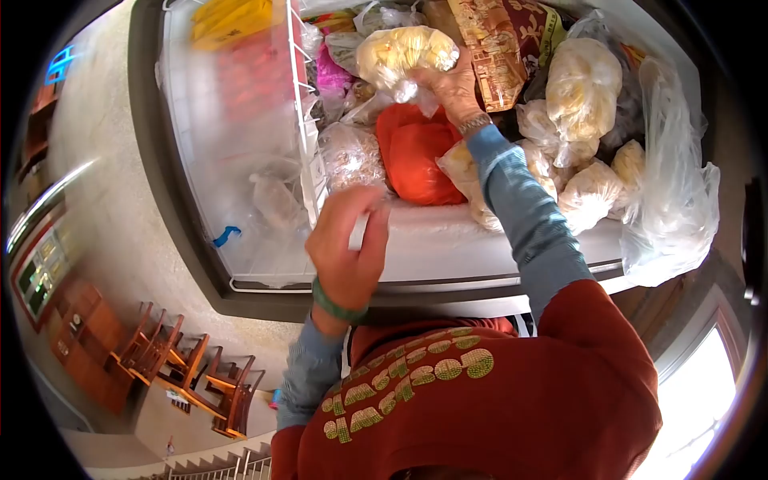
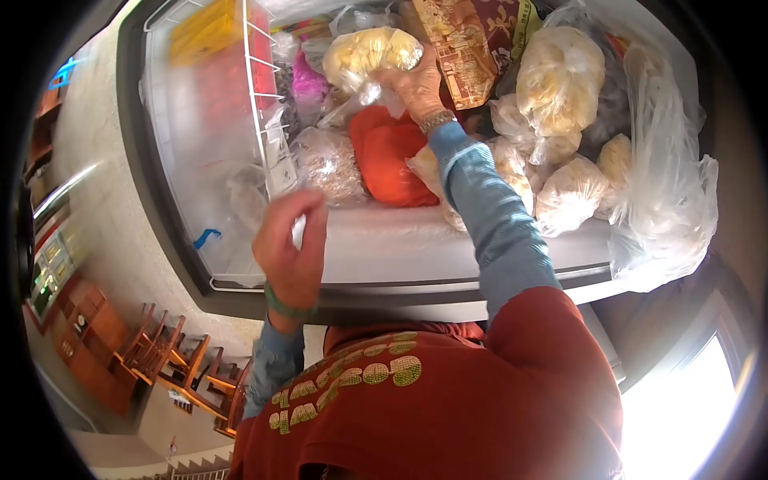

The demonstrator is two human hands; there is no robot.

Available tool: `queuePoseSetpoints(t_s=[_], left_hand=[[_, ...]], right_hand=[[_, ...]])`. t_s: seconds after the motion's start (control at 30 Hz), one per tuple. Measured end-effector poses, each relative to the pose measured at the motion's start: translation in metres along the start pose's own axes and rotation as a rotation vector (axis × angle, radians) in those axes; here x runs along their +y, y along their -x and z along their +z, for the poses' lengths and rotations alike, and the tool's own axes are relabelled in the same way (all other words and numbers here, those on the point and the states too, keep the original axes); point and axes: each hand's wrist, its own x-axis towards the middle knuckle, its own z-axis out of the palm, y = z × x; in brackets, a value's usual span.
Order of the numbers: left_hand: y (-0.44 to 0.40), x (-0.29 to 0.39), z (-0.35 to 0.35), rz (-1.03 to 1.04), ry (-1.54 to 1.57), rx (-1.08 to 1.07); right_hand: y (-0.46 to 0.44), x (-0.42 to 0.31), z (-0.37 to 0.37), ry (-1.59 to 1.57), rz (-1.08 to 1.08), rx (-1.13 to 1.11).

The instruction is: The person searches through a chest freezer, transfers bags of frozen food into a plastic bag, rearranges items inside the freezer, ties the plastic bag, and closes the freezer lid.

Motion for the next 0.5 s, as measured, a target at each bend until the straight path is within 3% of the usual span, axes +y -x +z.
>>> queuePoseSetpoints(t_s=[0.1, 0.2, 0.3, 0.5], left_hand=[[-0.038, -0.006, 0.018, 0.082, -0.030, 0.092], [-0.057, -0.019, 0.028, 0.076, -0.092, 0.095], [-0.064, -0.031, 0.033, 0.133, -0.196, 0.151], [-0.060, -0.020, 0.029, 0.226, -0.222, 0.161]], right_hand=[[0.016, -0.016, -0.010, -0.031, -0.029, -0.149], [0.053, -0.070, -0.010, -0.274, -0.098, -0.293], [0.073, -0.106, -0.011, -0.072, -0.022, -0.259], [0.091, -0.127, -0.016, 0.226, -0.220, -0.216]])
